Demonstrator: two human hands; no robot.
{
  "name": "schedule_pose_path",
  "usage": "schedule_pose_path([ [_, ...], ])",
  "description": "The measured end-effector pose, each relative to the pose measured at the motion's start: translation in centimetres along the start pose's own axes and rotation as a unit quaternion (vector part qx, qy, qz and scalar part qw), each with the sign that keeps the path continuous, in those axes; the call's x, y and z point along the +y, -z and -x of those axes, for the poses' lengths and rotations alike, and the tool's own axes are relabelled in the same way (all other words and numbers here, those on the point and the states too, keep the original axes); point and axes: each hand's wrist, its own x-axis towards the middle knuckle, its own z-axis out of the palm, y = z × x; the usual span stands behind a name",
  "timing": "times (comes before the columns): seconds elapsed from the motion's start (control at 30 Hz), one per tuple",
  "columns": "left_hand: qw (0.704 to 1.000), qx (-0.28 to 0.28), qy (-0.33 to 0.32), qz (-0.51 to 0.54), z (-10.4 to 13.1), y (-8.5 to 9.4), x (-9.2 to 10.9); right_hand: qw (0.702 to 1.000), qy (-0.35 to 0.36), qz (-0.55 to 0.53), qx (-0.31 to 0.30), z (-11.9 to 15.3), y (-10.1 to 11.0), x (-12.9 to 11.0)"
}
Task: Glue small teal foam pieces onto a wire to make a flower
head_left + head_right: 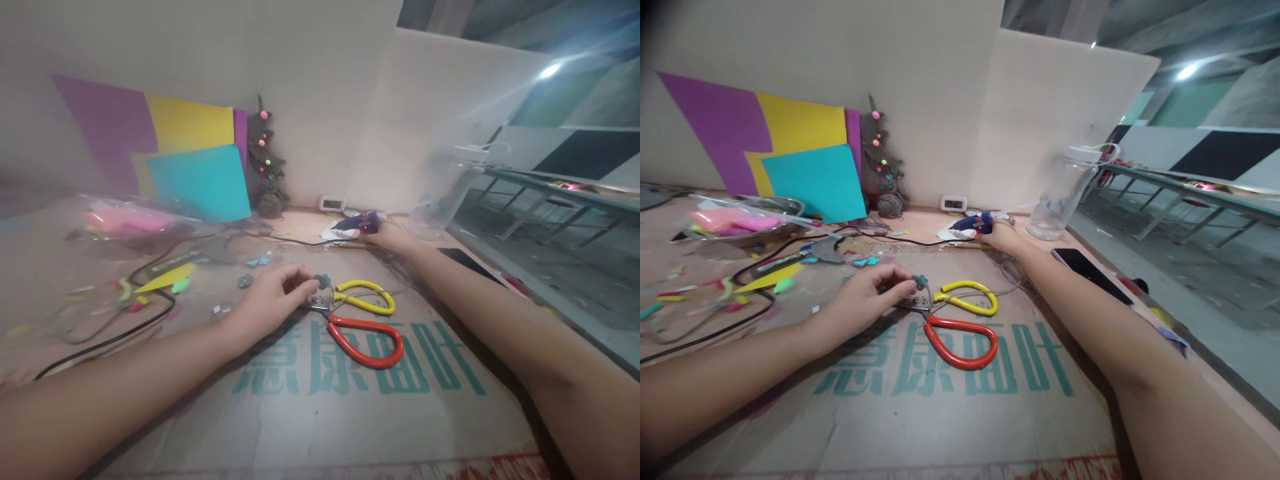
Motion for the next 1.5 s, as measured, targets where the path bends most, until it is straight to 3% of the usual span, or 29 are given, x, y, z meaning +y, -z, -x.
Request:
schedule_pose_path([
  [0.2, 1.0, -0.002, 0.003, 0.012, 0.0, 0.0, 0.1, 0.999, -0.029, -0.043, 0.017, 0.2, 0.4, -0.1],
  [0.4, 0.999, 0.001, 0.012, 0.032, 0.0, 0.0, -0.1, 0.99, 0.022, -0.126, 0.063, 1.6, 2.6, -2.0],
  [0.53, 0.997, 0.014, 0.038, 0.062, -0.1, -0.1, 0.2, 0.963, 0.129, -0.226, 0.076, 5.6, 2.9, -4.6],
  [0.63, 0.997, 0.017, 0.031, 0.068, -0.1, -0.1, 0.6, 0.977, 0.1, -0.185, 0.037, 9.8, 2.3, -5.9],
  [0.8, 0.997, 0.036, 0.036, 0.061, -0.1, 0.1, 1.0, 0.975, 0.141, -0.171, -0.003, 14.1, 1.1, -5.2],
  [0.9, 0.997, 0.038, 0.037, 0.054, -0.1, 0.2, 0.9, 0.974, 0.114, -0.195, 0.012, 14.5, 0.7, -4.7],
  [1.0, 0.997, 0.048, 0.024, 0.05, -0.1, 0.2, 0.7, 0.966, 0.138, -0.216, 0.008, 14.5, 0.6, -5.0],
  [1.5, 0.996, 0.066, 0.02, 0.054, -0.1, 0.2, 0.8, 0.975, 0.152, -0.164, 0.006, 14.6, 0.4, -5.7],
])
